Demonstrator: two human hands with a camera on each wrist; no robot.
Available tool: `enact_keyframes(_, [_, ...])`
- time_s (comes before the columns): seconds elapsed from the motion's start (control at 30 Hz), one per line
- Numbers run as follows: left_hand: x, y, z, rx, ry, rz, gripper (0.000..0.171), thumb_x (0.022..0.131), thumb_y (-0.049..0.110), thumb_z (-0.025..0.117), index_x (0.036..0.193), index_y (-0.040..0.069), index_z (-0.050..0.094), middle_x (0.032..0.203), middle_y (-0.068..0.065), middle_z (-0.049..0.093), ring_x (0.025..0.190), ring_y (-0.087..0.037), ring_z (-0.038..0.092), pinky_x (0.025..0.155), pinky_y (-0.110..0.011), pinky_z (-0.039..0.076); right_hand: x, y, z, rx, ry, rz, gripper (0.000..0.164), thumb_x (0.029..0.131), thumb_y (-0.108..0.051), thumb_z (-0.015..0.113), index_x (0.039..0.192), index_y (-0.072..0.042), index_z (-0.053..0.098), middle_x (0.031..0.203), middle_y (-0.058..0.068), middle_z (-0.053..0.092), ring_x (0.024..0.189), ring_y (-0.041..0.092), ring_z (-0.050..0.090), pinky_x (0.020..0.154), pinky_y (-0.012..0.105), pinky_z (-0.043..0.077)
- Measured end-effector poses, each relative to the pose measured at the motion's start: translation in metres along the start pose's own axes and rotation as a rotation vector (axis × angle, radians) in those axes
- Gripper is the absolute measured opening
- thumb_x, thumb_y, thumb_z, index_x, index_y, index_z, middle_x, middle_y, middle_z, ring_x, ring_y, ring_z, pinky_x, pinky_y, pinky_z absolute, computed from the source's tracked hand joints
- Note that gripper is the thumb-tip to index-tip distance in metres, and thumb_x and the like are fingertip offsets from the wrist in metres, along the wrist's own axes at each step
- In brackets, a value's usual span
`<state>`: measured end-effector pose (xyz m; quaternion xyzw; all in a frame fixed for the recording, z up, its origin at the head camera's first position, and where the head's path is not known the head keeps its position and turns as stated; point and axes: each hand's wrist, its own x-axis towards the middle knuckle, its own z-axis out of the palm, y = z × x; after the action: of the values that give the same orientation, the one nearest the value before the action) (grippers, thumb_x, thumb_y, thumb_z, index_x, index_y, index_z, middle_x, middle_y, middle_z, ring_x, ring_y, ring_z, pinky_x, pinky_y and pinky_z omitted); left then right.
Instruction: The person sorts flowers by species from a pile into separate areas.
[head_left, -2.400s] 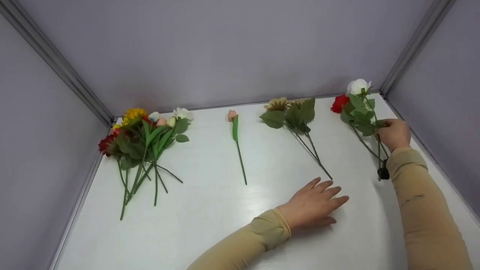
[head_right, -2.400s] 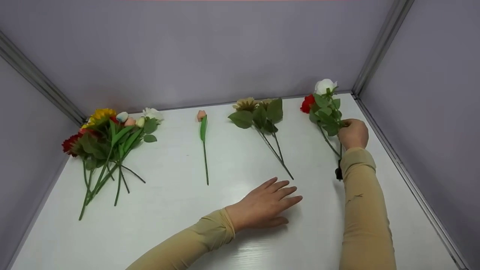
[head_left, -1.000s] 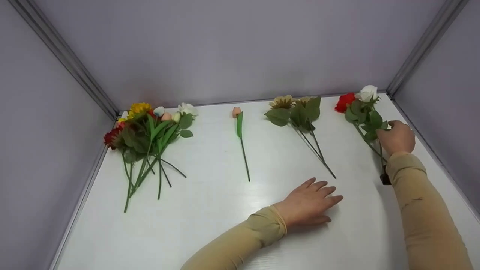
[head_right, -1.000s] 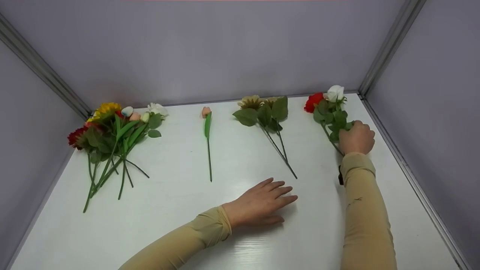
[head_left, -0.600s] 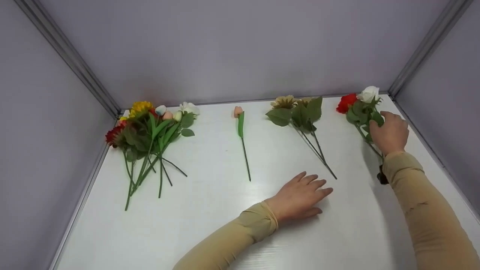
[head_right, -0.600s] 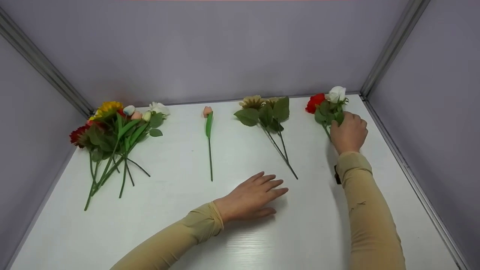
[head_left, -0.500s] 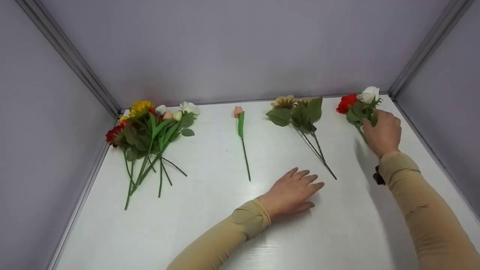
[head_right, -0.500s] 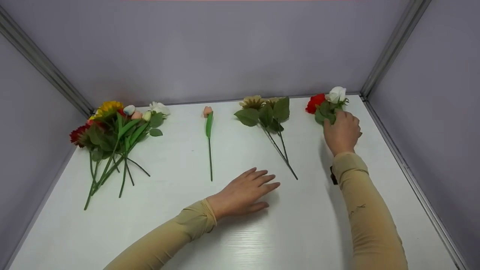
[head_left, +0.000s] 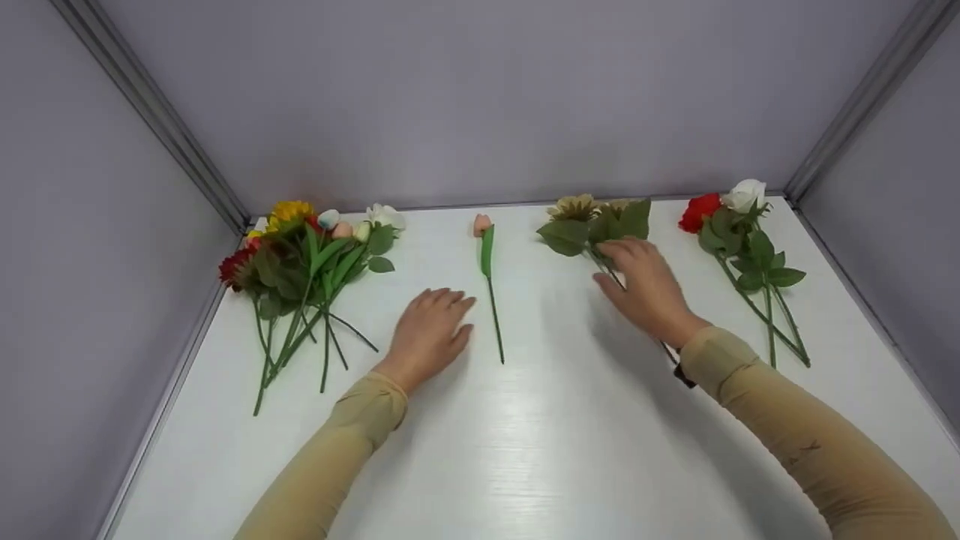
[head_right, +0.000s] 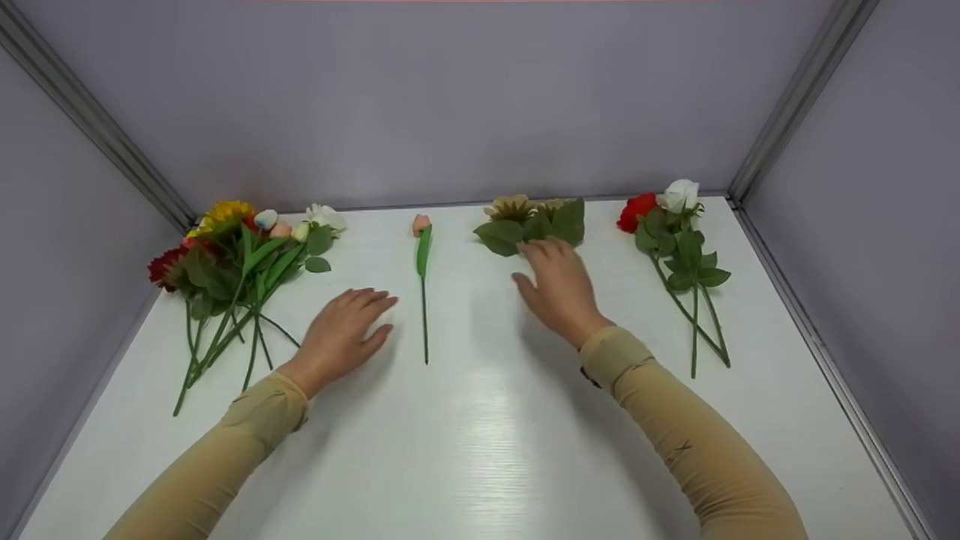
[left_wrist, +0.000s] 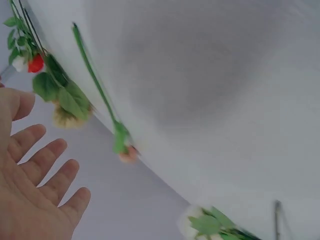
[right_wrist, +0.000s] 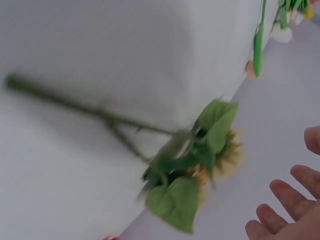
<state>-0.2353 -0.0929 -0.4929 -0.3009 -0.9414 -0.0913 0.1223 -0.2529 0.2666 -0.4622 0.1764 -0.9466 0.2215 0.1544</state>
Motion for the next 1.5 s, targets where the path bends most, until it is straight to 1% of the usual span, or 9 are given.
enact_keyframes(0.17, [-0.03,-0.064,-0.012,-0.017,0.105,-0.18,0.031,0.1,0.017,0.066,0.128,0.003,0.07,0.122,-0.017,0.069,0.115,-0.038,0.063,0.101,-0.052,0.049,-0.003,-0.053,0.038,-0.009,-0.167,-0.144,0.051,0.101,-0.03,0.068,0.144,-0.005,0.057,0.144,0.016,0.057,0.138,0.039,0.044,0.115,0.055,0.034])
enact_keyframes(0.3, [-0.056,-0.105,-0.023,-0.046,0.136,-0.321,0.03,0.099,0.014,0.066,0.125,0.0,0.071,0.119,-0.021,0.069,0.11,-0.044,0.063,0.092,-0.059,0.051,-0.002,-0.093,0.067,-0.009,-0.28,-0.219,0.051,0.102,-0.031,0.066,0.145,-0.007,0.056,0.145,0.014,0.056,0.139,0.036,0.045,0.116,0.05,0.035])
enact_keyframes(0.43, [-0.079,-0.136,-0.029,-0.066,0.139,-0.466,0.03,0.099,0.013,0.065,0.125,-0.003,0.07,0.119,-0.027,0.067,0.108,-0.048,0.061,0.089,-0.063,0.051,0.004,-0.132,0.092,0.001,-0.356,-0.281,0.05,0.104,-0.032,0.063,0.147,-0.009,0.055,0.147,0.013,0.055,0.14,0.034,0.045,0.117,0.046,0.035])
enact_keyframes(0.57, [-0.095,-0.156,-0.034,-0.091,0.129,-0.599,0.03,0.1,0.013,0.063,0.122,-0.005,0.07,0.114,-0.028,0.068,0.102,-0.049,0.063,0.081,-0.062,0.053,0.009,-0.169,0.112,0.009,-0.394,-0.332,0.048,0.105,-0.032,0.06,0.148,-0.01,0.054,0.148,0.01,0.054,0.141,0.03,0.045,0.118,0.042,0.034])
enact_keyframes(0.7, [-0.105,-0.168,-0.041,-0.112,0.092,-0.69,0.031,0.1,0.016,0.063,0.121,-0.005,0.071,0.112,-0.028,0.069,0.098,-0.048,0.065,0.075,-0.061,0.054,0.014,-0.202,0.127,0.003,-0.394,-0.383,0.046,0.106,-0.032,0.058,0.146,-0.011,0.056,0.146,0.009,0.056,0.139,0.027,0.047,0.117,0.038,0.035])
enact_keyframes(0.9, [-0.113,-0.178,-0.047,-0.144,-0.015,-0.75,0.034,0.102,0.021,0.061,0.12,-0.005,0.071,0.111,-0.027,0.07,0.092,-0.045,0.068,0.073,-0.058,0.055,0.019,-0.243,0.14,-0.033,-0.395,-0.446,0.042,0.106,-0.032,0.058,0.144,-0.013,0.059,0.144,0.007,0.058,0.137,0.024,0.049,0.116,0.033,0.035])
enact_keyframes(1.0, [-0.116,-0.179,-0.047,-0.173,-0.066,-0.777,0.033,0.102,0.022,0.059,0.116,-0.004,0.073,0.105,-0.024,0.073,0.087,-0.041,0.069,0.072,-0.056,0.055,0.018,-0.257,0.145,-0.048,-0.399,-0.473,0.041,0.106,-0.032,0.058,0.142,-0.013,0.061,0.143,0.006,0.059,0.137,0.023,0.049,0.116,0.031,0.035])
enact_keyframes(1.2, [-0.118,-0.179,-0.044,-0.195,-0.104,-0.802,0.031,0.102,0.021,0.058,0.107,-0.004,0.075,0.094,-0.019,0.073,0.08,-0.034,0.065,0.069,-0.052,0.053,0.015,-0.266,0.152,-0.053,-0.417,-0.484,0.039,0.106,-0.032,0.058,0.14,-0.014,0.063,0.142,0.005,0.06,0.136,0.023,0.049,0.115,0.031,0.036])
enact_keyframes(1.5, [-0.118,-0.178,-0.041,-0.221,-0.106,-0.814,0.03,0.097,0.018,0.056,0.109,-0.002,0.075,0.104,-0.022,0.073,0.085,-0.035,0.066,0.069,-0.052,0.053,0.013,-0.256,0.156,-0.054,-0.432,-0.448,0.038,0.105,-0.031,0.059,0.138,-0.014,0.064,0.139,0.004,0.062,0.134,0.024,0.051,0.114,0.032,0.038])
